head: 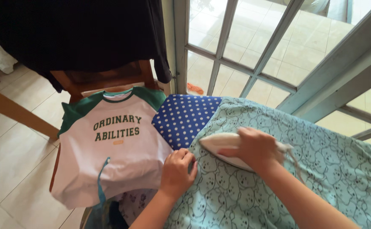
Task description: The person irons a light blue patterned shirt on a blue polka-dotted ironing board. They smooth the fabric with their hands and move the iron back and forth across the shirt surface.
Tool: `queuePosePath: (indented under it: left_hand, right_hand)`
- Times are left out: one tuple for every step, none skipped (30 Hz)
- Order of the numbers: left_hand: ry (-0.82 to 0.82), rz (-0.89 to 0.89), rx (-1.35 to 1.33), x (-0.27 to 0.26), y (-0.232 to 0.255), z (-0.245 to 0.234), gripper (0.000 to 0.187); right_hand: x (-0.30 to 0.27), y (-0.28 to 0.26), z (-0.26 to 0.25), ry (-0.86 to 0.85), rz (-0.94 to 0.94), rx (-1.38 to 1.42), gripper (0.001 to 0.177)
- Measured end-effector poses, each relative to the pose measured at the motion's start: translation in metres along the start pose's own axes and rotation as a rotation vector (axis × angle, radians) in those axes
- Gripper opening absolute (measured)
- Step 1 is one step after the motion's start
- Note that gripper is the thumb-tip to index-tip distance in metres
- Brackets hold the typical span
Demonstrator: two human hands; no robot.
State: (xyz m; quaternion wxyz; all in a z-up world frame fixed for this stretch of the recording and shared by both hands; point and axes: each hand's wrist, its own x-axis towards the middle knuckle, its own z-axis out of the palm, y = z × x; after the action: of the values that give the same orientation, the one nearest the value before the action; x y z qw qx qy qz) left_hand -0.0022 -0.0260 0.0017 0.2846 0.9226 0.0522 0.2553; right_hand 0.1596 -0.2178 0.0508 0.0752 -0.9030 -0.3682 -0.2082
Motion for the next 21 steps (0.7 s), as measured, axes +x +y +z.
queuePosePath:
  left_hand:
    - [-0.003,-0.006,0.001,0.003,-0.001,0.001,0.011]
    - [-0.011,-0.013,-0.004,0.006,-0.002,0.002,0.011]
    - [-0.02,-0.023,-0.009,0.007,-0.003,0.003,0.011]
    - [-0.03,-0.033,-0.014,0.009,-0.004,0.003,0.011]
    - [-0.024,-0.032,-0.021,0.011,-0.005,0.004,0.01]
    - [-0.017,-0.03,-0.028,0.012,-0.005,0.005,0.01]
    - [-0.01,-0.028,-0.035,0.012,-0.005,0.005,0.01]
    - [0.013,-0.019,-0.03,0.01,-0.004,0.006,0.01]
    - [0.035,-0.009,-0.025,0.008,-0.005,0.006,0.01]
    - [0.057,0.002,-0.02,0.006,-0.005,0.004,0.011]
    - [0.096,0.017,-0.031,0.004,-0.004,0.005,0.01]
    - [0.134,0.033,-0.042,0.003,-0.003,0.005,0.009]
    - [0.171,0.043,-0.051,0.001,-0.003,0.005,0.009]
    - [0.172,0.037,-0.047,0.002,-0.004,0.005,0.009]
    - [0.172,0.028,-0.044,0.0,-0.004,0.005,0.009]
    - [0.171,0.018,-0.041,-0.001,-0.003,0.006,0.009]
    - [0.184,0.022,-0.031,-0.003,-0.003,0.007,0.009]
    - [0.196,0.025,-0.021,-0.004,-0.003,0.008,0.009]
    - [0.21,0.03,-0.011,-0.004,-0.003,0.008,0.009]
    - [0.221,0.046,0.001,-0.006,-0.003,0.007,0.01]
    - [0.235,0.065,0.008,-0.005,-0.004,0.008,0.01]
  right_hand:
    - [0.017,-0.001,0.006,-0.068,-0.041,-0.007,0.079]
    - [0.035,0.0,0.012,-0.137,-0.083,-0.015,0.08]
    - [0.052,0.004,0.018,-0.207,-0.124,-0.02,0.081]
    - [0.07,0.014,0.021,-0.196,-0.193,-0.022,0.08]
    - [0.086,0.028,0.022,-0.184,-0.264,-0.021,0.081]
    - [0.101,0.044,0.023,-0.297,-0.235,-0.078,0.08]
    - [0.113,0.059,0.026,-0.408,-0.204,-0.136,0.08]
    - [0.125,0.074,0.028,-0.466,-0.122,-0.177,0.081]
    - [0.134,0.088,0.031,-0.519,-0.037,-0.217,0.085]
    - [0.14,0.098,0.035,-0.467,-0.102,-0.091,0.083]
    - [0.144,0.108,0.038,-0.411,-0.166,0.031,0.082]
    - [0.146,0.114,0.041,-0.35,-0.227,0.153,0.081]
    - [0.149,0.114,0.045,-0.378,-0.219,0.119,0.079]
    - [0.15,0.111,0.048,-0.406,-0.211,0.085,0.076]
    - [0.148,0.105,0.051,-0.437,-0.204,0.052,0.074]
    - [0.148,0.096,0.053,-0.446,-0.247,0.07,0.076]
    - [0.145,0.086,0.054,-0.456,-0.285,0.09,0.078]
    - [0.142,0.075,0.053,-0.466,-0.323,0.11,0.08]
    - [0.138,0.065,0.052,-0.453,-0.36,0.156,0.077]
    - [0.131,0.055,0.049,-0.44,-0.397,0.204,0.075]
    - [0.128,0.051,0.046,-0.425,-0.431,0.244,0.072]
